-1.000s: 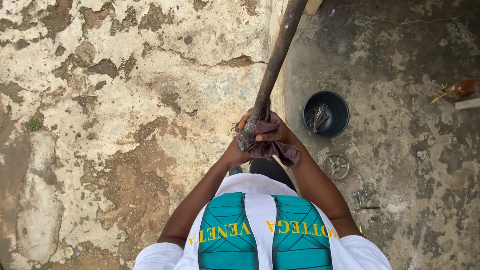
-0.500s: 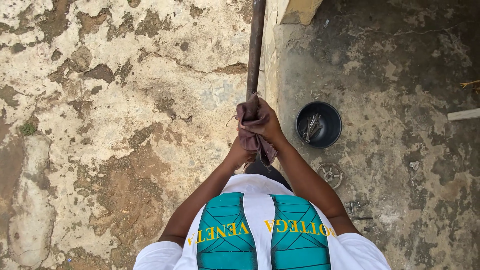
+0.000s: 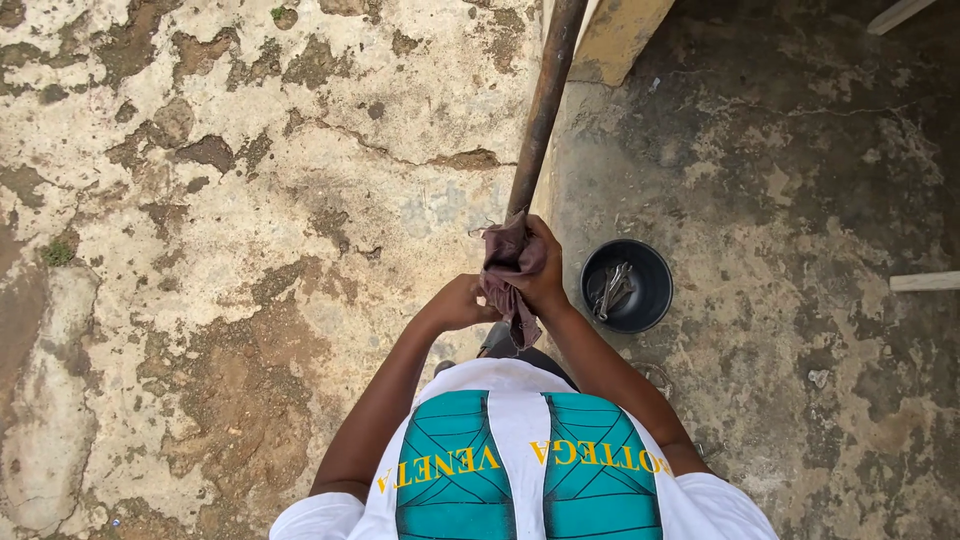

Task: Cleaning and inspecting appliance parts, such as a fan shaft and hub, using various hand tools.

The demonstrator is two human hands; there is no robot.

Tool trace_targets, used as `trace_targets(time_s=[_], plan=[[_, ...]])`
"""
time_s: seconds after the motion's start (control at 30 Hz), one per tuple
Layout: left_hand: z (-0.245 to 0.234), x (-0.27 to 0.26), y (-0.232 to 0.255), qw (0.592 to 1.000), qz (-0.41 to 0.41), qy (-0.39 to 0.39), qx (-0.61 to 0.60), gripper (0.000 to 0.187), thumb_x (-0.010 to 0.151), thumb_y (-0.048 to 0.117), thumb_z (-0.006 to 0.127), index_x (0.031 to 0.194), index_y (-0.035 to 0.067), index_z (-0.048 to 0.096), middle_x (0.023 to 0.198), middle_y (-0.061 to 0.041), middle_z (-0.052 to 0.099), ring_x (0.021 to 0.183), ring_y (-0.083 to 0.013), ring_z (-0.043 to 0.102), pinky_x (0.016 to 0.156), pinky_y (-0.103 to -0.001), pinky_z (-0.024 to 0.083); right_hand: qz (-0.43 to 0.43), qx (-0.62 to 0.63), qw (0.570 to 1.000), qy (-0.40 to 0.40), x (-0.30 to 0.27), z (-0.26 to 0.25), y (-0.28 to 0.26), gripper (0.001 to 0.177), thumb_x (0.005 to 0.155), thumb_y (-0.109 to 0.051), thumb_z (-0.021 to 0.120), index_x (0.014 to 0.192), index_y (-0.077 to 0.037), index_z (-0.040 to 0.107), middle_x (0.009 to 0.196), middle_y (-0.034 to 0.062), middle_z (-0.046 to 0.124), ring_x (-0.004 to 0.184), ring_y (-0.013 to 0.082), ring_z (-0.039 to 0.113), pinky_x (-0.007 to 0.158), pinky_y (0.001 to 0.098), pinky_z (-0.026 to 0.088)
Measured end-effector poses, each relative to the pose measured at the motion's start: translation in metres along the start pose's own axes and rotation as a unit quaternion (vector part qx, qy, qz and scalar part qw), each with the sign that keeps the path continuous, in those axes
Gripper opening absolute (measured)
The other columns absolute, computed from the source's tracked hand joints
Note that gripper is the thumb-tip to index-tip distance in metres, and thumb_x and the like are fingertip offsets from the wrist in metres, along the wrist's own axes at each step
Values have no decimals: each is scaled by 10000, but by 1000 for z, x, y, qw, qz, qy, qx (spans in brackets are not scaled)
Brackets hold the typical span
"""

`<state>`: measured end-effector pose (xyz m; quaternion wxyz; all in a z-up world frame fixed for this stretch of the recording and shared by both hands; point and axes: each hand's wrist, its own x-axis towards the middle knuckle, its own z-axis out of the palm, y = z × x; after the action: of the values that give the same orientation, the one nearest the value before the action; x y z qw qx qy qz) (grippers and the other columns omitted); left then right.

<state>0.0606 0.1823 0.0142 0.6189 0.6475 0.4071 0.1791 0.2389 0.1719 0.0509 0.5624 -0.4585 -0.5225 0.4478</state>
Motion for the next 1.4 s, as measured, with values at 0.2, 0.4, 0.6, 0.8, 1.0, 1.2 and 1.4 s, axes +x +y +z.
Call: trace_targets(time_s=[0.2,0.4,0.6,0.8,1.0,1.2,1.4], plan=[[-60,31,40,986,98,81,-109,335,875,180,735,1188,66,699,1185,-81,740,1140,-192,694,991,-370,542,-47,35,996,-69,10,-53,-2,765,607,-36,961,1254,-53,552,1210,59,668,1142,159,652,1017,343,535],[-25,36,200,909,289,28,-299,506,965,398,739,1327,76,594,1212,-70,681,1162,-209,674,1031,-358,519,-27,38,988,-147,9,-87,-11,597,770,-71,928,1282,-34,623,1159,88,719,1081,194,708,1015,360,578],[19,81,179,873,251,-7,-419,363,1039,359,735,921,71,548,653,-26,499,553,-140,518,548,-285,412,-87,-117,976,-164,7,-127,-5,627,662,-63,918,1224,-48,641,1110,98,736,1004,210,736,928,325,570],[58,95,189,874,256,132,-390,391,1010,349,737,847,71,516,597,-11,464,489,-104,421,467,-271,318,-143,-203,965,-82,0,-136,-10,638,746,-123,890,1306,-42,594,1277,142,697,1153,308,733,996,375,582],[74,99,210,874,267,215,-343,400,1011,367,725,854,66,514,619,-15,481,518,-101,433,485,-268,331,-219,-330,915,83,-6,-137,-16,701,832,-176,851,1412,-65,473,1322,194,615,1192,410,653,997,445,551],[63,111,220,820,332,153,-441,340,1046,273,709,880,73,490,644,-30,446,538,-111,361,528,-280,315,-289,-310,902,79,-7,-176,29,613,913,-144,781,1414,-91,434,1305,211,607,1168,414,658,980,474,557],[54,113,234,820,345,137,-436,339,1074,273,678,871,93,474,640,-38,441,536,-117,347,540,-287,320,-278,-326,897,105,-2,-193,65,516,932,-85,742,1366,-108,464,1282,198,626,1111,405,677,938,443,563]])
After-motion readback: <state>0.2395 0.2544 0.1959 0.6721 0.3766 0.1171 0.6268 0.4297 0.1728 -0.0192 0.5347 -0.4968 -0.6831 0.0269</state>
